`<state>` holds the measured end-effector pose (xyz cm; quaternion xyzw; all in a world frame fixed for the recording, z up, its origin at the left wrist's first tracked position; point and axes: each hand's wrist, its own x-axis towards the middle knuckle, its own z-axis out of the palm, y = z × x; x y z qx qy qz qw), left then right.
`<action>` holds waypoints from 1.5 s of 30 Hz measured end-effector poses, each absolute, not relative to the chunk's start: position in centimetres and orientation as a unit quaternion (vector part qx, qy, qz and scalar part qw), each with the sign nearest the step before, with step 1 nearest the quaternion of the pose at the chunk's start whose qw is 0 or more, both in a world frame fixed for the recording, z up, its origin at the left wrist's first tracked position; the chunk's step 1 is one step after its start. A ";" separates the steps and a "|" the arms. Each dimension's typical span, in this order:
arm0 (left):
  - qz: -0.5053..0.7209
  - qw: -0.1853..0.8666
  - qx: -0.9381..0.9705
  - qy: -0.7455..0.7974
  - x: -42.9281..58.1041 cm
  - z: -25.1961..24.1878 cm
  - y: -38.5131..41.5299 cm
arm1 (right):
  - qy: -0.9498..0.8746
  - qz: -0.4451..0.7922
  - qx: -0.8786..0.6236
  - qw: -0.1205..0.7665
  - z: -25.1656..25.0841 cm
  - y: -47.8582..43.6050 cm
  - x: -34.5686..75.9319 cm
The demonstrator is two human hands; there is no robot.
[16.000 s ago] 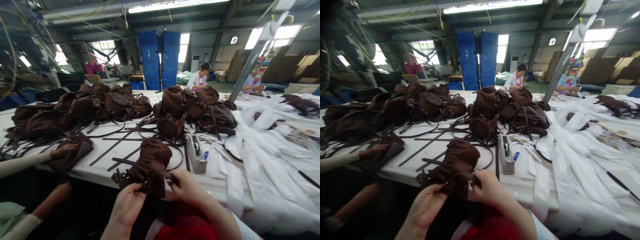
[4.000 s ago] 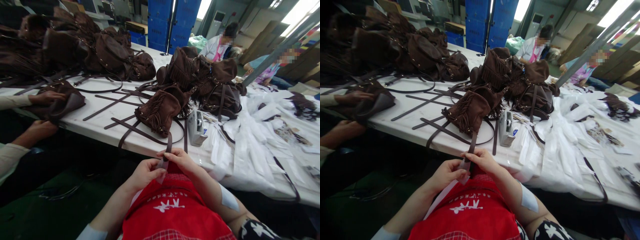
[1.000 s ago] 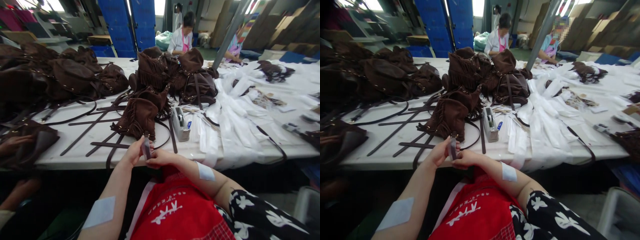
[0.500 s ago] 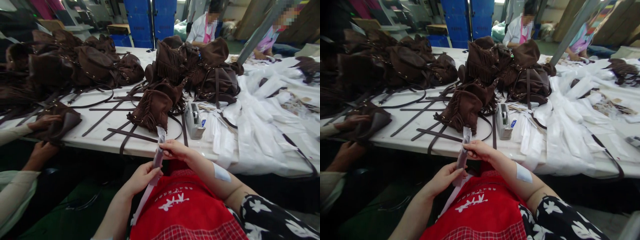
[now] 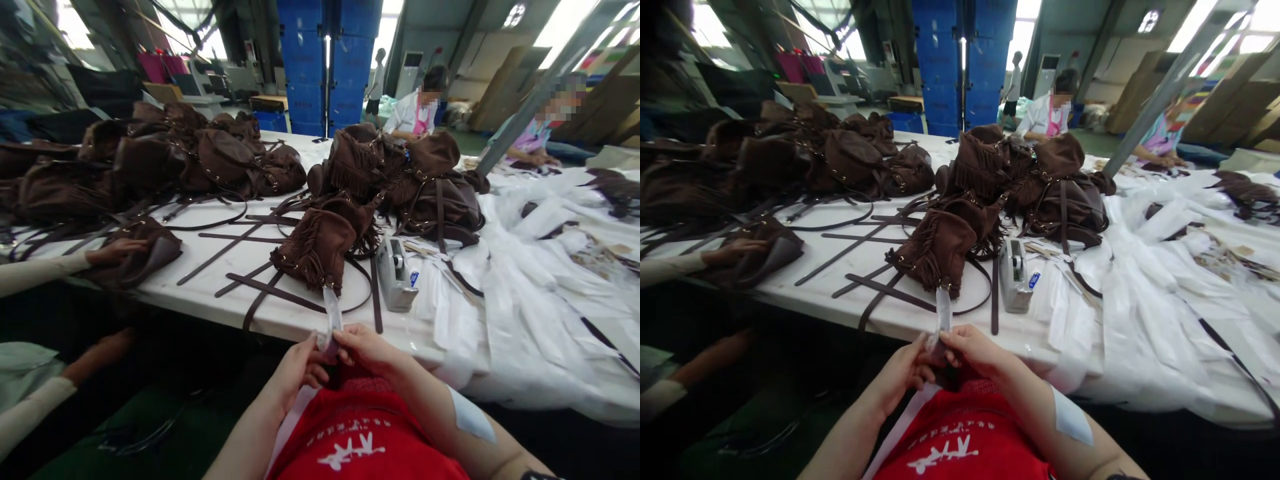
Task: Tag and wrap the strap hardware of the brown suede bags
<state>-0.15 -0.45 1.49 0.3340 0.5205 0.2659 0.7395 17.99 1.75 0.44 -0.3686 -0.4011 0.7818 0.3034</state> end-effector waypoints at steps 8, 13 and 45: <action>0.340 0.689 0.356 0.532 1.2 1.6 0.0 | -0.413 0.747 -0.416 0.315 0.2 1.3 19.6; 0.307 0.701 0.395 0.508 1.4 1.9 -0.1 | -0.469 0.685 -0.464 0.309 -0.6 2.1 18.9; 0.329 0.759 0.258 0.500 2.0 0.6 2.6 | -0.661 0.471 -0.438 0.388 -0.4 2.6 18.5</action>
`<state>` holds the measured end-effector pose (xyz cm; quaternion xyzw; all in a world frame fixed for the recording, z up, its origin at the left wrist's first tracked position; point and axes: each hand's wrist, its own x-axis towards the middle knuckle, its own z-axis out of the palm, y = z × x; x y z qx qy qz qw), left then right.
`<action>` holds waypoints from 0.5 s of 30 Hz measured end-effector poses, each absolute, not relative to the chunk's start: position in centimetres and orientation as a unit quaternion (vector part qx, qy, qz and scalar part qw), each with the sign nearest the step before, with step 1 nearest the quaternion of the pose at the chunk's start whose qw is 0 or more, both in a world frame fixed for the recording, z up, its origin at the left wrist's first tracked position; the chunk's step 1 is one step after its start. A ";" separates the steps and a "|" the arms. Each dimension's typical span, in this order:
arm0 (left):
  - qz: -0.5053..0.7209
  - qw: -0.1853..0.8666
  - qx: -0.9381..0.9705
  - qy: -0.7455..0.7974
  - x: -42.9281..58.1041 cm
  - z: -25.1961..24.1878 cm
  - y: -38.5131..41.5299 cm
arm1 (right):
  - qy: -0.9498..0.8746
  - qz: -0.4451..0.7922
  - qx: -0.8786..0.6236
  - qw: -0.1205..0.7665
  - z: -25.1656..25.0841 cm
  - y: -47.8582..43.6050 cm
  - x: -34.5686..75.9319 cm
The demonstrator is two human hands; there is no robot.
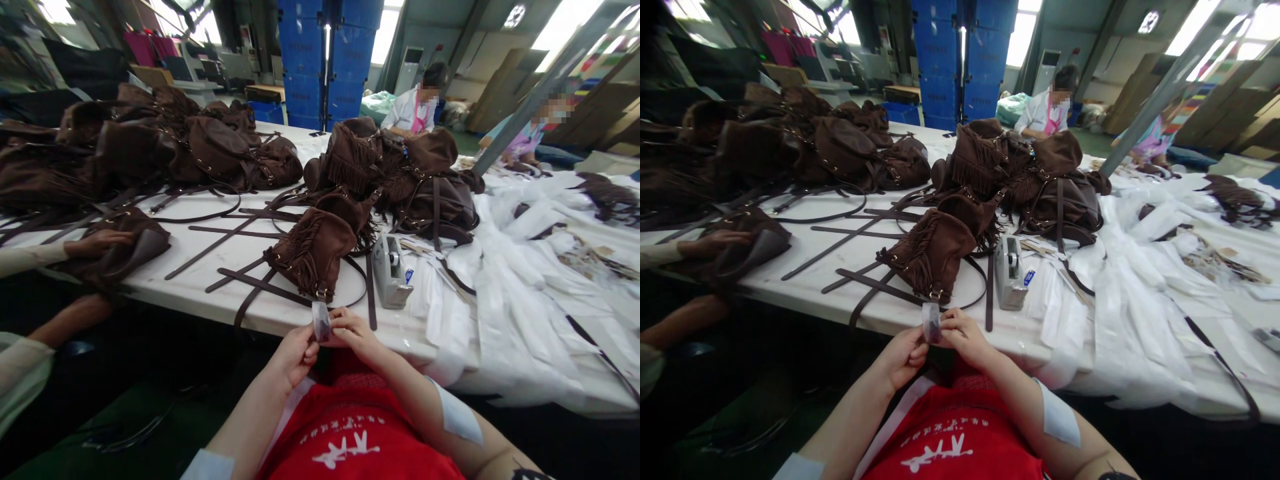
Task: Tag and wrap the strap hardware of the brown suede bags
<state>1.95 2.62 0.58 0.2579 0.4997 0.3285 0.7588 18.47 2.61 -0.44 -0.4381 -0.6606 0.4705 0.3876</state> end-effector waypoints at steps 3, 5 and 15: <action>0.337 0.715 0.341 0.508 1.9 0.3 2.5 | -0.533 0.534 -0.489 0.437 -1.4 3.0 18.1; 0.335 0.683 0.400 0.511 1.6 0.3 2.5 | -0.476 0.563 -0.500 0.453 -1.9 3.1 17.9; 0.248 0.620 0.578 0.469 -0.4 0.8 2.7 | -0.377 0.698 -0.451 0.410 -1.4 3.1 17.9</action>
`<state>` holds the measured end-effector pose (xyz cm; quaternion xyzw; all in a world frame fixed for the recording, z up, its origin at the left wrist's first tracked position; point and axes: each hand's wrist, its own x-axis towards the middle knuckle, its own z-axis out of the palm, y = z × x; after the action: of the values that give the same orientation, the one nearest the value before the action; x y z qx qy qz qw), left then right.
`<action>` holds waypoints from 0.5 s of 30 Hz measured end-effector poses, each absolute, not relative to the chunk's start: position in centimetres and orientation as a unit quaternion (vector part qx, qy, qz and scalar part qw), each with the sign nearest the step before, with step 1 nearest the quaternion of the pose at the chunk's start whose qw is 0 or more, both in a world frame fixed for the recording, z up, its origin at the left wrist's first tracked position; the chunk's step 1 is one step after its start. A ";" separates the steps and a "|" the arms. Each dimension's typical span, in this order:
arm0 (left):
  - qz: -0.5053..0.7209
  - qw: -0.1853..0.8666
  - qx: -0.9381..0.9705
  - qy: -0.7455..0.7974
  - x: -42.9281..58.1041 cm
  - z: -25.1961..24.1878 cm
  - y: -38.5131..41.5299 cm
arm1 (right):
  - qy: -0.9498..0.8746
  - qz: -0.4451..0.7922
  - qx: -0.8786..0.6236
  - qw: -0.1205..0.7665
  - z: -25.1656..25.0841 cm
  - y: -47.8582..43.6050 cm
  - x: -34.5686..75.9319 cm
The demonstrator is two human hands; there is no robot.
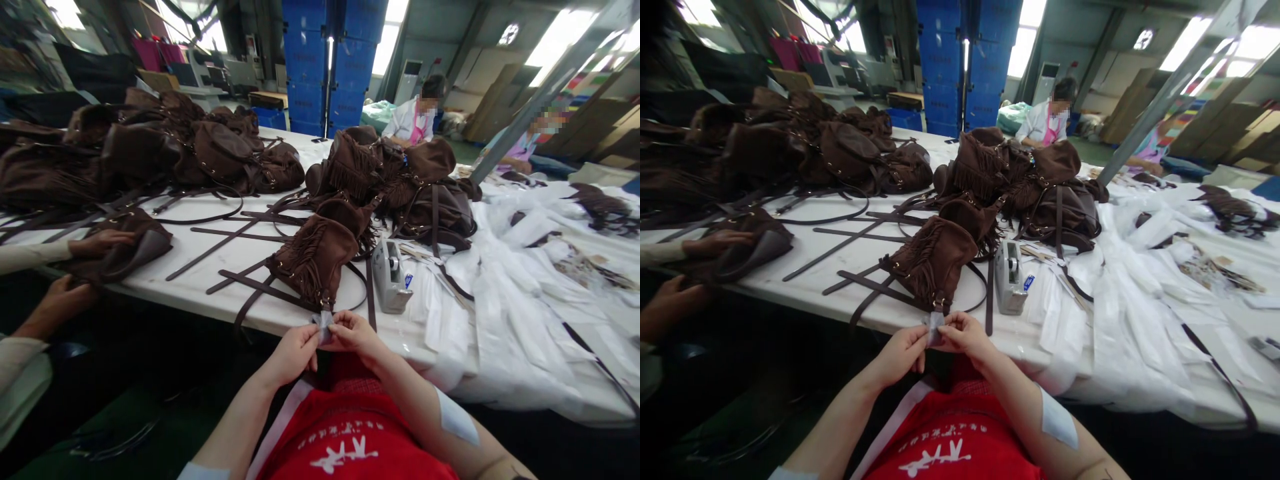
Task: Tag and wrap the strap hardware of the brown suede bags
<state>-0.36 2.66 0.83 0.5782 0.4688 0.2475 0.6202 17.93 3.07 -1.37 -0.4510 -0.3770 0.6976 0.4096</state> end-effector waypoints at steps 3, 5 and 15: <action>0.216 0.629 0.601 0.444 -0.5 0.9 2.5 | -0.335 0.780 -0.408 0.337 -1.2 3.5 18.4; 0.202 0.635 0.611 0.427 -0.5 1.1 2.3 | -0.325 0.812 -0.385 0.296 -1.1 3.7 18.8; 0.260 0.706 0.502 0.428 -0.5 2.0 1.5 | -0.375 0.812 -0.350 0.278 -0.5 3.6 17.5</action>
<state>-0.46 1.53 2.05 0.5016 0.4277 0.2599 0.7057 17.53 3.59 -0.47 -0.3501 -0.3746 0.8122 0.2785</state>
